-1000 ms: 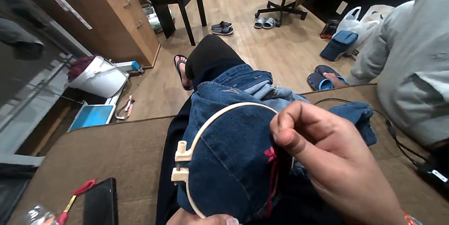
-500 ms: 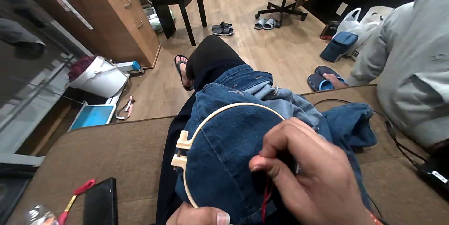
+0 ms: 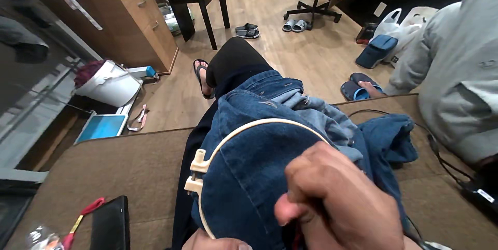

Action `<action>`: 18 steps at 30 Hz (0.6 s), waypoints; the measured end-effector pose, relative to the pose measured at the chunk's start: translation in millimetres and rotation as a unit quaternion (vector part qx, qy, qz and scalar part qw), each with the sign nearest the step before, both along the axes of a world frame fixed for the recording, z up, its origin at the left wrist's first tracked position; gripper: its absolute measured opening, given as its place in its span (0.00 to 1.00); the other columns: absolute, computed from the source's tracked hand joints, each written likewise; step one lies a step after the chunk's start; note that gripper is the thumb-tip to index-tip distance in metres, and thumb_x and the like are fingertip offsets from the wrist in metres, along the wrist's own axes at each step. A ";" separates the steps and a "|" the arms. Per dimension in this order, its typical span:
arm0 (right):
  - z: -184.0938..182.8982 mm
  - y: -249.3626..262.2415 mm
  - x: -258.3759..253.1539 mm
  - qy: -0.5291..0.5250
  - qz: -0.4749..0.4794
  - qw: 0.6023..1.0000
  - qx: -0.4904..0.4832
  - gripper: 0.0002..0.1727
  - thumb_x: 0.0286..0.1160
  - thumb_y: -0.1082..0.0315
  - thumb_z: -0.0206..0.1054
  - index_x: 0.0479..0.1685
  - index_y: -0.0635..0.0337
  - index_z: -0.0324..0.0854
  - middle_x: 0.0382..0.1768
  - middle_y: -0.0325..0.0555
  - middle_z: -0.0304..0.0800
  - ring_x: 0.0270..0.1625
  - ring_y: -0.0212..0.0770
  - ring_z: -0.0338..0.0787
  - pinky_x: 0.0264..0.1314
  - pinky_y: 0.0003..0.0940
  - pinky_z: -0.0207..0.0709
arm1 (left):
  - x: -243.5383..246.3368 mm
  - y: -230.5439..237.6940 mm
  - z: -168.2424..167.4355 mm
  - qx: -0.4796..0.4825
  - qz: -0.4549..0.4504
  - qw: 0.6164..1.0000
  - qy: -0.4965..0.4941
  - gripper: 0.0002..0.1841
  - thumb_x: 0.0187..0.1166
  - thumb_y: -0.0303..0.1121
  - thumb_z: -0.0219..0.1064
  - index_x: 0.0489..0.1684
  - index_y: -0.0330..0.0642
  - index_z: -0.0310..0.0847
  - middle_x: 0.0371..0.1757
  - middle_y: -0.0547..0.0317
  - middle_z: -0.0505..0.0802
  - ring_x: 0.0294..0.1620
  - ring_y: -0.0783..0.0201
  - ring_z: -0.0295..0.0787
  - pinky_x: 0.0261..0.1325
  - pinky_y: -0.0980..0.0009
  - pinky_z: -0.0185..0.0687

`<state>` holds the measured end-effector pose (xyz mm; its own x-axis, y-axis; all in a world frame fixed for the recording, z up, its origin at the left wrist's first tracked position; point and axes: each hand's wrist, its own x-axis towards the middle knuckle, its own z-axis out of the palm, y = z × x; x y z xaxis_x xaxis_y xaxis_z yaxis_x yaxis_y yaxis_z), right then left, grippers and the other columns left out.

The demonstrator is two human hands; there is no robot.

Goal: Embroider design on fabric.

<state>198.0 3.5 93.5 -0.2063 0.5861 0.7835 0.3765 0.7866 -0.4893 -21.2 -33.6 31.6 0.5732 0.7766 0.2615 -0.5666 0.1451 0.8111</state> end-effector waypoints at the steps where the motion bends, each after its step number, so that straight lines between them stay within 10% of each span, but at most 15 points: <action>1: 2.9 1.2 2.3 0.010 0.005 1.000 -0.014 0.18 0.89 0.53 0.60 0.32 0.54 0.76 0.28 0.36 0.82 0.36 0.26 0.84 0.44 0.20 0.78 | 0.1 -1.3 2.6 -0.002 0.005 1.000 0.009 0.18 0.82 0.26 0.65 0.65 0.59 0.90 0.61 0.79 0.94 0.64 0.85 0.87 0.70 0.81 0.80; 5: 17.3 11.1 13.3 0.143 0.066 0.969 -0.190 0.13 0.82 0.53 0.67 0.34 0.50 0.78 0.26 0.27 0.79 0.27 0.18 0.78 0.27 0.12 0.75 | 4.9 -0.8 6.3 -0.012 0.018 1.000 0.016 0.18 0.79 0.24 0.66 0.62 0.57 0.91 0.58 0.77 0.96 0.61 0.83 0.89 0.68 0.80 0.82; 11: 45.4 24.7 46.8 0.273 0.117 0.929 -0.219 0.11 0.88 0.53 0.61 0.39 0.44 0.82 0.30 0.27 0.81 0.31 0.24 0.82 0.35 0.18 0.80 | 7.0 2.2 3.2 -0.001 -0.014 0.999 -0.041 0.17 0.78 0.22 0.67 0.63 0.47 0.90 0.60 0.70 0.96 0.62 0.78 0.90 0.69 0.78 0.82; 18: 22.5 -11.7 40.2 -0.032 -0.004 0.978 -0.206 0.19 0.76 0.45 0.73 0.47 0.51 0.81 0.39 0.32 0.86 0.39 0.22 0.84 0.40 0.20 0.81 | 7.4 5.6 -5.7 -0.017 -0.013 0.999 -0.040 0.17 0.80 0.27 0.68 0.63 0.56 0.90 0.60 0.74 0.95 0.62 0.80 0.89 0.70 0.77 0.82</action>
<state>238.3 -8.2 116.0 -0.2423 0.8507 0.4664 0.4218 0.5253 -0.7390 -13.8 -28.0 25.9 0.5712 0.7714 0.2805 -0.6251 0.1874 0.7577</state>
